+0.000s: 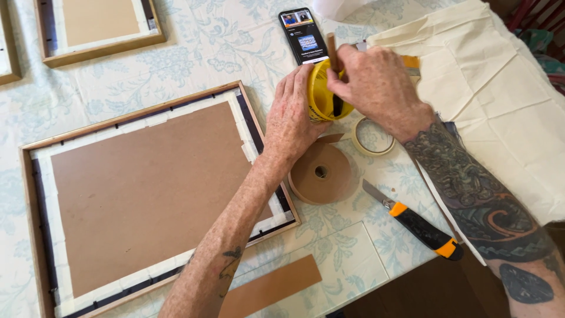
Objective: Applying brown adhesive paper tape to the back of a picture frame to seal the edges.
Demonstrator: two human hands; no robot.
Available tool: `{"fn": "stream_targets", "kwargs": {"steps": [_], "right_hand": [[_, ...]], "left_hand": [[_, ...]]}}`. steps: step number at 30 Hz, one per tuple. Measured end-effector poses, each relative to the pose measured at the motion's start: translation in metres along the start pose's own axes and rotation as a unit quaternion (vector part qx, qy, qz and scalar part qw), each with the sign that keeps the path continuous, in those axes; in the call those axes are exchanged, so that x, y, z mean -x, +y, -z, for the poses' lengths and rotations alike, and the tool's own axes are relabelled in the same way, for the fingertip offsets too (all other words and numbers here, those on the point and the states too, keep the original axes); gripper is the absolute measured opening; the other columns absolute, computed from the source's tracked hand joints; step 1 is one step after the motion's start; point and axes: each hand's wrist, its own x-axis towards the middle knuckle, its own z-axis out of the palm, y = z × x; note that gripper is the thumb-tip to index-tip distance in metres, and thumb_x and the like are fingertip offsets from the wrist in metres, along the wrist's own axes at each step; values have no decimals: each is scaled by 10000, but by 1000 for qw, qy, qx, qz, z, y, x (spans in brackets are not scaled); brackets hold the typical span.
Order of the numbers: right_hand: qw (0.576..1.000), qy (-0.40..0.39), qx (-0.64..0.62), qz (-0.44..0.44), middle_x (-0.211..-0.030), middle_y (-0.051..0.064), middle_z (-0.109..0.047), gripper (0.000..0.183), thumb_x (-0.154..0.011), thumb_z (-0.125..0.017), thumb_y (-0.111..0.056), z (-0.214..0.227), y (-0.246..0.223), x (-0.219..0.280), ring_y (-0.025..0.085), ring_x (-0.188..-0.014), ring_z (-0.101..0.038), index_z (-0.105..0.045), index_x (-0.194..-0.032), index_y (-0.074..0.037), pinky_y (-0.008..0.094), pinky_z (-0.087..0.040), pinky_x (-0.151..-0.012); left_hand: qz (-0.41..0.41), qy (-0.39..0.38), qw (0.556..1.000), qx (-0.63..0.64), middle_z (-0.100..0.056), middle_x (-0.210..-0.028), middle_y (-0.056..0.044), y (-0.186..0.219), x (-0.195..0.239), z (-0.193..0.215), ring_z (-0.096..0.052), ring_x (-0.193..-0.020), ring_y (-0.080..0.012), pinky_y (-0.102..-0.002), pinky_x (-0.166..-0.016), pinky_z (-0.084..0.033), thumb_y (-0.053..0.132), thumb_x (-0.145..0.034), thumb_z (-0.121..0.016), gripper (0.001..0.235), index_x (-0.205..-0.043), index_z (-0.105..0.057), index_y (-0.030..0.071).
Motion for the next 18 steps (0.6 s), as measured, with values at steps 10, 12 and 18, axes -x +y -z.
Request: {"fn": "stream_targets", "kwargs": {"steps": [10, 12, 18], "right_hand": [[784, 156, -528, -287, -964, 99, -799, 98, -1127, -567, -187, 24, 21, 23, 82, -570, -712, -590, -1072, -109, 150, -495, -376], [716, 185, -586, -331, -928, 102, -811, 89, -1024, -603, -263, 6, 46, 25, 111, -527, -688, -617, -1023, -176, 188, -463, -368], [557, 176, -729, -357, -926, -107, -594, 261, -911, -663, -514, -110, 110, 109, -14, -687, -469, -601, -1057, -306, 150, -282, -540]], "left_hand": [[80, 18, 990, 113, -413, -1565, -233, -8, 6, -10, -430, -1437, -414, -542, -1172, -406, 400, -705, -990, 1243, -1576, -191, 14], [44, 38, 992, 109, -415, -1590, -225, -21, -3, -22, -453, -1448, -411, -511, -1185, -422, 452, -690, -992, 1288, -1586, -178, 10], [33, 22, 997, 60, -463, -1514, -136, 10, 72, 101, -503, -1406, -314, -422, -1169, -421, 439, -827, -928, 968, -1504, -324, 101]]}}
